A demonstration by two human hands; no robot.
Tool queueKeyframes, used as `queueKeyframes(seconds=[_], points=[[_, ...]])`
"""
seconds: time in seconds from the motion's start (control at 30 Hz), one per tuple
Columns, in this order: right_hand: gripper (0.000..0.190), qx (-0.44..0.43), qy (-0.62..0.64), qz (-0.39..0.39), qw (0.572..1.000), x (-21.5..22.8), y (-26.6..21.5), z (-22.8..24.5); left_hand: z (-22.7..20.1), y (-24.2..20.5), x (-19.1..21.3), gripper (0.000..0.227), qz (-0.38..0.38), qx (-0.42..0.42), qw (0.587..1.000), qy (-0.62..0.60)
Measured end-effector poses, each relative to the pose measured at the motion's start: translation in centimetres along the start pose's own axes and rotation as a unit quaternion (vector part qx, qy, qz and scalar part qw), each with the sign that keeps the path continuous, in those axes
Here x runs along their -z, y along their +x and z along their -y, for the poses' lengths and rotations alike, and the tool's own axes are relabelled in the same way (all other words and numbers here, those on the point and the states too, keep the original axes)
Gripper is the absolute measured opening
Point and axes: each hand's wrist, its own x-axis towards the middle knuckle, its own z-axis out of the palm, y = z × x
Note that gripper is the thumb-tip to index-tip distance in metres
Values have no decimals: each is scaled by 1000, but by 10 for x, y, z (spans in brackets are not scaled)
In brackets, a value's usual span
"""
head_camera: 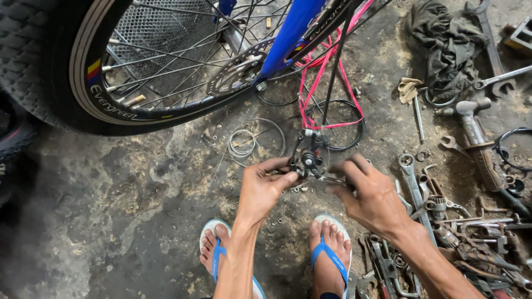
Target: The person disassembles a bicycle brake caliper using a wrench, removes small metal components, and then reassembles the caliper with new parts. They use a wrench to tighten the bolts and attach the brake cable to the caliper.
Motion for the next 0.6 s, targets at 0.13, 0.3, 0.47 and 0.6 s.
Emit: queueKeyframes(seconds=[0.13, 0.3, 0.47, 0.6], points=[[2, 0, -7, -28, 1000, -9, -6, -11, -5, -5, -2, 40, 10, -4, 1000, -4], [5, 13, -79, -23, 997, -2, 0, -4, 2, -2, -4, 44, 26, 6, 999, -27], [4, -3, -21, -25, 999, -12, -3, -10, -2, -3, -2, 43, 32, -11, 999, -8], [4, -12, 1, -21, 1000, -14, -3, -11, 3, -2, -2, 42, 39, -21, 999, -5]])
